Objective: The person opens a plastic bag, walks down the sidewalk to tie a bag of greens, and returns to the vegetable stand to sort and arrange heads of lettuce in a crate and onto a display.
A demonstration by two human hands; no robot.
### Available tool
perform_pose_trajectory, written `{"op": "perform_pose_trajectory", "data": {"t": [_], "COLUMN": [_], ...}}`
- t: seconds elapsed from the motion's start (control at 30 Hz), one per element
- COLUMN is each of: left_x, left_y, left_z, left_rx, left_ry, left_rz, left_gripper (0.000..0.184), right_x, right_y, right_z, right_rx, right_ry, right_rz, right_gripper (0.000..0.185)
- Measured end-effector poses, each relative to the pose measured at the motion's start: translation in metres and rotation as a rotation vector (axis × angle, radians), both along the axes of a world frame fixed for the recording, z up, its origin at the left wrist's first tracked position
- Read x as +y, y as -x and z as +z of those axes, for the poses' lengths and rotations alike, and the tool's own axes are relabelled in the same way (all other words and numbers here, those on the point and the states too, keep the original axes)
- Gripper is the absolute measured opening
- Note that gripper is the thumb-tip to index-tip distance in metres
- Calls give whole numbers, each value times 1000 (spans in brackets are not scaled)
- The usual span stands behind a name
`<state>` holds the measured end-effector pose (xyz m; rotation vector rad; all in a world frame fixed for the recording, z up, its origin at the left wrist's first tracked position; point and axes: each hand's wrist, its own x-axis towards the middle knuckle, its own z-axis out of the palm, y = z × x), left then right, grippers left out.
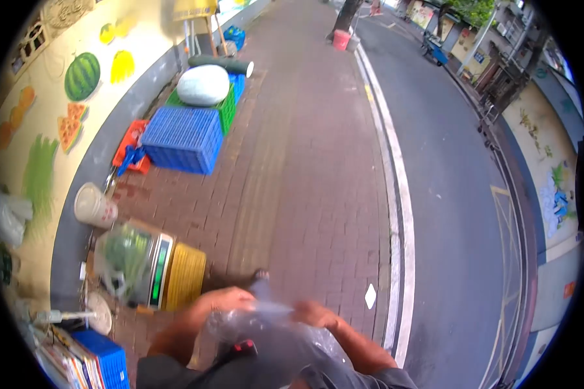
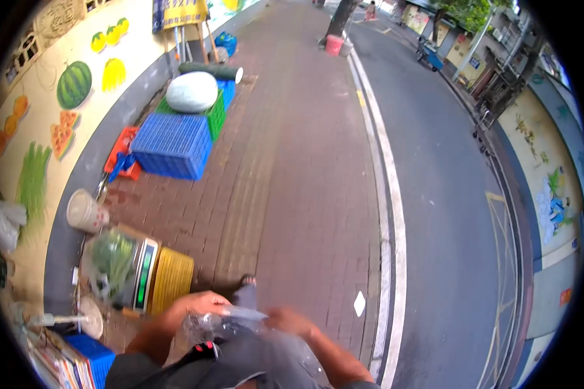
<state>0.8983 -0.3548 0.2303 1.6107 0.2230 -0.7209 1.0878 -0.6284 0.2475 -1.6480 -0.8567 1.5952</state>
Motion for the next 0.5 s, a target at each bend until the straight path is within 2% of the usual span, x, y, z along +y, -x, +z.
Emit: {"op": "perform_pose_trajectory", "data": {"t": [0.03, 0.07, 0.13, 0.17, 0.2, 0.27, 0.33, 0.4, 0.43, 0.5], "left_x": [18, 40, 70, 88, 98, 95, 84, 86, 95, 125], "left_y": [-28, -47, -107, -136, -164, -227, -269, -304, -324, -381], "left_z": [-11, -19, 61, 55, 77, 130, 80, 60, 59, 35], "left_rx": [-84, 30, -63, -268, -216, -111, -484, -402, -422, -50], "left_ry": [52, 250, 166, -54, -28, 27, -105, -2, -48, -93], "left_rz": [-53, 64, 347, 352, 277, 138, -54, 2, 68, -35], "left_gripper": [54, 68, 76, 81, 87, 100, 107, 113, 88, 62], "right_x": [13, 18, 48, 68, 88, 122, 162, 192, 208, 225], "right_y": [-19, -29, -78, -100, -120, -159, -199, -246, -274, -326], "right_z": [3, 6, 3, 6, 9, 23, 50, 56, 63, 42], "right_rx": [-49, -84, -284, -320, -358, -307, -228, -192, -178, -207], "right_ry": [0, 12, -29, -18, -14, -129, -209, -187, -166, -67], "right_rz": [-66, -133, -4, 73, 146, 126, 70, 50, 63, 68], "right_gripper": [37, 37, 37, 37, 37, 36, 36, 37, 38, 39]}}
